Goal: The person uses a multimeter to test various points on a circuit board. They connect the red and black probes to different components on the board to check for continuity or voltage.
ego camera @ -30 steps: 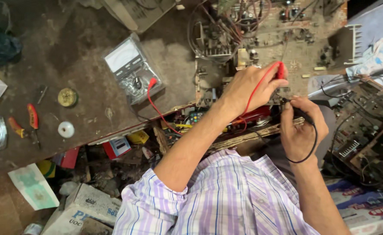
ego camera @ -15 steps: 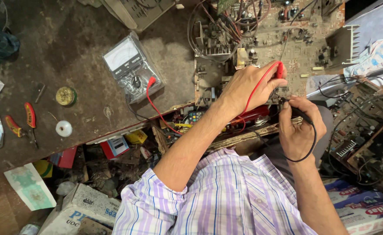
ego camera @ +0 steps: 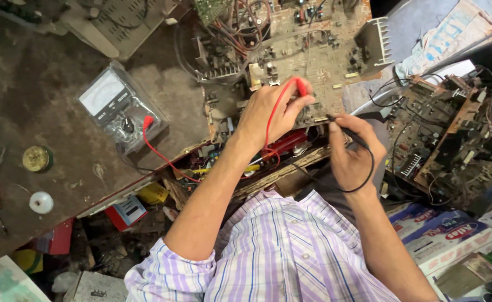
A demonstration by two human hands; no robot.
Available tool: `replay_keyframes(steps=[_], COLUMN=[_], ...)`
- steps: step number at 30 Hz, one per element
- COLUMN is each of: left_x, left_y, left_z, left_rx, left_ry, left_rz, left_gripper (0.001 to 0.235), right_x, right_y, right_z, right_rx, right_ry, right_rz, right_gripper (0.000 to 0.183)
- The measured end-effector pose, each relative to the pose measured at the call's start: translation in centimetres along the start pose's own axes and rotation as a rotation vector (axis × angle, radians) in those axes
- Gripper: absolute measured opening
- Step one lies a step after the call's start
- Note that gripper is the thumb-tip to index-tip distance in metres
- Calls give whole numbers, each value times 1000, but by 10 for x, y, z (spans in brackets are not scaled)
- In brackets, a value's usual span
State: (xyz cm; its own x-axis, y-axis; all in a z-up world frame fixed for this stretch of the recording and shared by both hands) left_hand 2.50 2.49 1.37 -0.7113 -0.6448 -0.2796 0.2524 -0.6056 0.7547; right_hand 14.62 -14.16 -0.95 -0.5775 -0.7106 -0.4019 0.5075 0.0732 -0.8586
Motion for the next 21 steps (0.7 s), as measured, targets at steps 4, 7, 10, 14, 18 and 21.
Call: replay_keyframes(steps=[4, 7, 10, 14, 18, 21], left_x=[28, 60, 77, 83, 86, 86], left_y=[30, 51, 60, 63, 65, 64], left_z=[15, 4, -7, 5, 3, -3], left_rx=[79, 101, 28, 20, 145, 179], left_ry=[120, 32, -58, 71, -3, -28], left_rz=[-228, -341, -307, -241, -178, -124], left_gripper=[17, 23, 23, 36, 49, 46], right_x=[8, 21, 34, 36, 34, 26], right_y=[-3, -8, -22, -22, -24, -29], right_z=[26, 29, 15, 8, 11, 17], right_rx=[-144, -316, -250, -287, -260, -189], right_ry=[92, 10, -241, -362, -415, -418], right_rz=[-84, -137, -38, -179, -174, -3], right_gripper=[13, 21, 25, 17, 18, 36])
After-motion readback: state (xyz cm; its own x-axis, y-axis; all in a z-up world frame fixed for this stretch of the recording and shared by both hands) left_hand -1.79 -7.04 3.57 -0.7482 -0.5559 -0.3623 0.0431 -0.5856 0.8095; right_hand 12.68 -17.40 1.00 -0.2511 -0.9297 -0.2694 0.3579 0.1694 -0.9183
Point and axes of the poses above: each hand's wrist, its own x-axis away from the middle knuckle, its own z-axis out of the back of the hand, y = z × x, the point moved 4 cm from there along -x, towards the middle knuckle, and after that the axes turned 9 degrees about -x, right-handed, at the moved point
